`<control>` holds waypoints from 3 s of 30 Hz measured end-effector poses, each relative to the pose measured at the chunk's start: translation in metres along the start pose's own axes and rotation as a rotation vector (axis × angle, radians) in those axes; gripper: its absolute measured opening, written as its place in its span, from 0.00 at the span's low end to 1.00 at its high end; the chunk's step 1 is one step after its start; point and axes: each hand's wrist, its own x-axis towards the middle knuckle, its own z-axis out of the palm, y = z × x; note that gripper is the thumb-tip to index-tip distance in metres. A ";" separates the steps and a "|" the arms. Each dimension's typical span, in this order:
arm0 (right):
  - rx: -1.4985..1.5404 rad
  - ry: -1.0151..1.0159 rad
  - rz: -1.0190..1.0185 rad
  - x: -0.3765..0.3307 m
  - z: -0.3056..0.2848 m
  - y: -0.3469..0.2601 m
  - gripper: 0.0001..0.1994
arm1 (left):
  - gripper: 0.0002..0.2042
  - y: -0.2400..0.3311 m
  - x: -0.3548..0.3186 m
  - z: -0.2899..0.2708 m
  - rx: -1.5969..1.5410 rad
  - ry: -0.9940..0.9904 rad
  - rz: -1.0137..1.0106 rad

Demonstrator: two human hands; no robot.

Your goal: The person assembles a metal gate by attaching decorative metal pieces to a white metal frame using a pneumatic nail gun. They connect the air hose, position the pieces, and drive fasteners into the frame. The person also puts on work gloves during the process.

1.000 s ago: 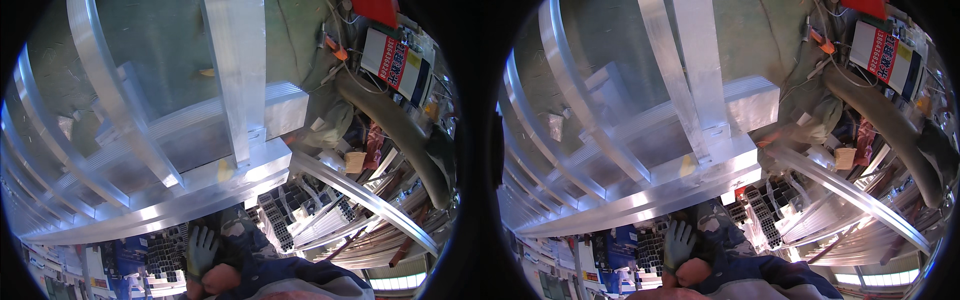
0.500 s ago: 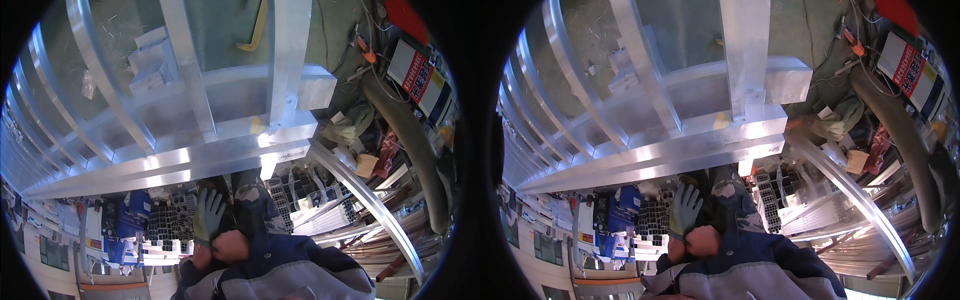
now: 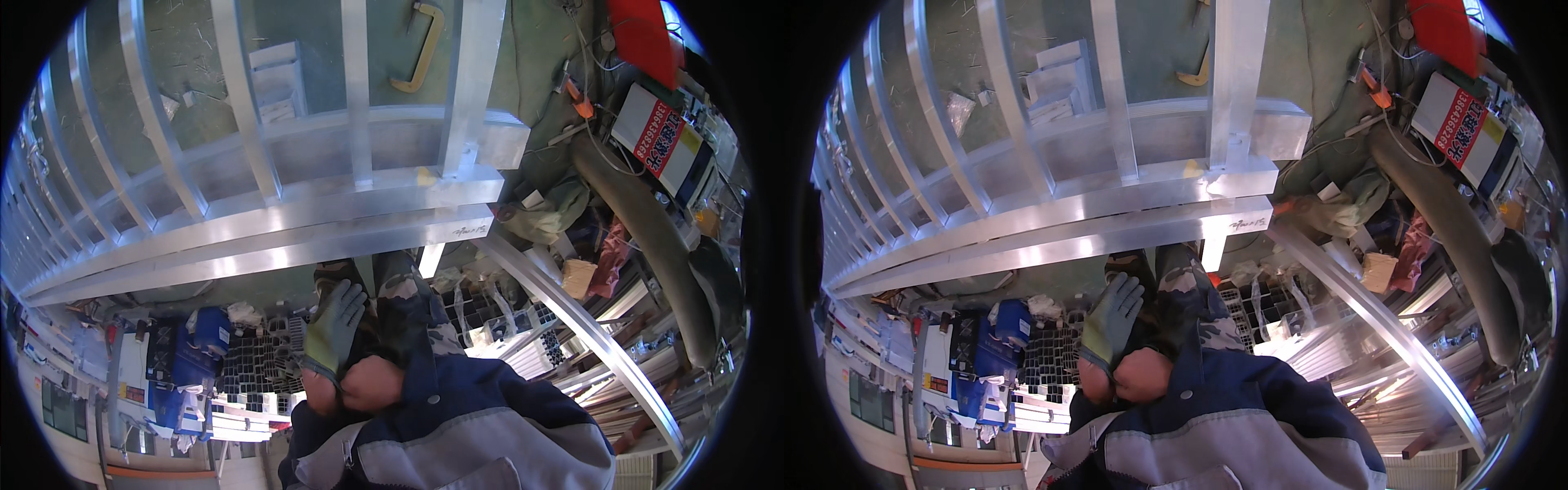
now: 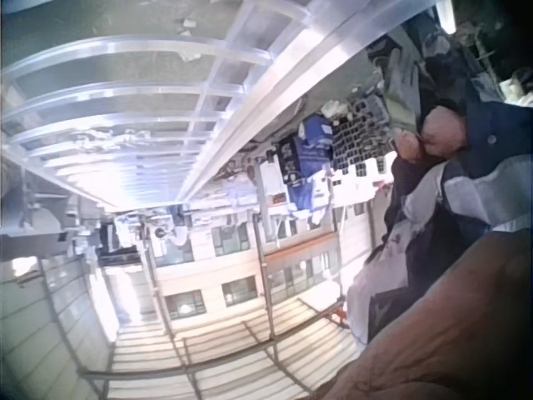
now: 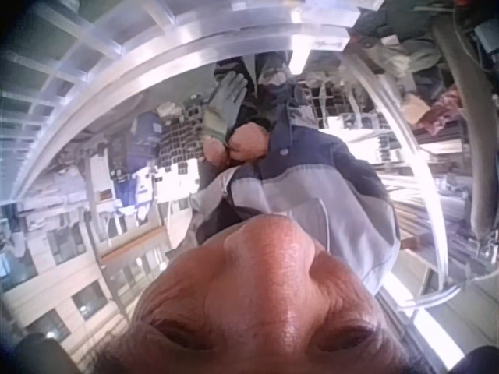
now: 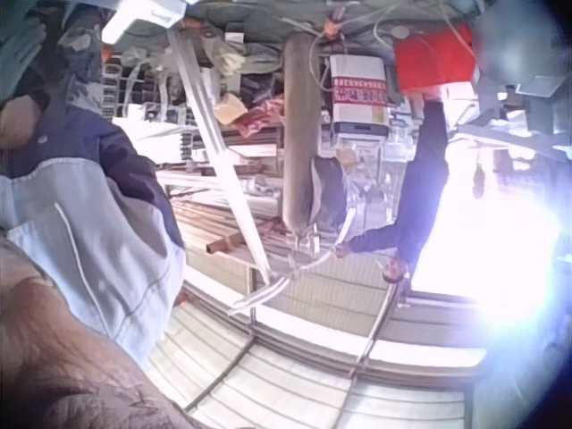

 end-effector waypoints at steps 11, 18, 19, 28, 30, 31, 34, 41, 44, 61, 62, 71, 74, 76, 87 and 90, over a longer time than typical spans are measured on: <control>-0.132 0.053 0.047 0.004 0.037 -0.014 0.16 | 0.24 -0.010 -0.020 -0.025 -0.144 -0.200 0.199; -0.248 0.128 -0.029 0.005 0.054 -0.058 0.17 | 0.22 0.032 -0.083 0.010 0.170 -0.284 0.481; -0.264 0.148 -0.066 0.005 0.056 -0.065 0.17 | 0.22 0.034 -0.092 0.011 0.081 -0.318 0.455; -0.501 0.209 -0.189 0.000 0.115 -0.089 0.15 | 0.23 0.008 -0.117 -0.029 -0.111 -0.683 0.280; -0.511 0.261 -0.196 -0.002 0.124 -0.098 0.15 | 0.26 0.009 -0.135 -0.029 -0.017 -0.719 0.408; -0.522 0.269 -0.200 -0.002 0.129 -0.103 0.15 | 0.27 0.010 -0.146 -0.027 0.027 -0.736 0.468; -0.568 0.310 -0.287 -0.006 0.148 -0.116 0.16 | 0.33 0.015 -0.180 -0.025 0.153 -0.774 0.661; -0.638 0.270 -0.334 -0.013 0.192 -0.128 0.16 | 0.37 -0.004 -0.233 -0.037 -0.005 -0.591 0.789; -0.618 0.284 -0.374 -0.022 0.197 -0.130 0.16 | 0.32 -0.004 -0.239 -0.044 -0.046 -0.605 0.801; 0.859 0.666 -0.555 -0.044 0.124 -0.140 0.17 | 0.43 -0.094 -0.288 -0.067 -0.079 -0.599 0.656; 0.777 0.680 -0.562 -0.042 0.129 -0.138 0.15 | 0.41 -0.098 -0.288 -0.061 -0.099 -0.562 0.724; 0.379 0.723 -0.575 -0.025 0.134 -0.094 0.16 | 0.18 -0.105 -0.281 -0.074 -0.238 -0.170 0.934; 0.074 0.559 -0.569 -0.048 0.137 -0.110 0.19 | 0.19 -0.103 -0.277 -0.088 -0.360 -0.208 0.958; -0.104 0.397 -0.617 -0.070 0.141 -0.129 0.21 | 0.19 -0.099 -0.266 -0.107 -0.387 -0.237 0.981; -1.007 0.396 -0.778 -0.027 0.230 -0.148 0.19 | 0.18 -0.101 -0.260 -0.205 -0.489 -0.237 0.969; -0.868 0.508 -0.766 -0.003 0.263 -0.155 0.10 | 0.21 -0.111 -0.261 -0.241 -0.469 -0.245 0.946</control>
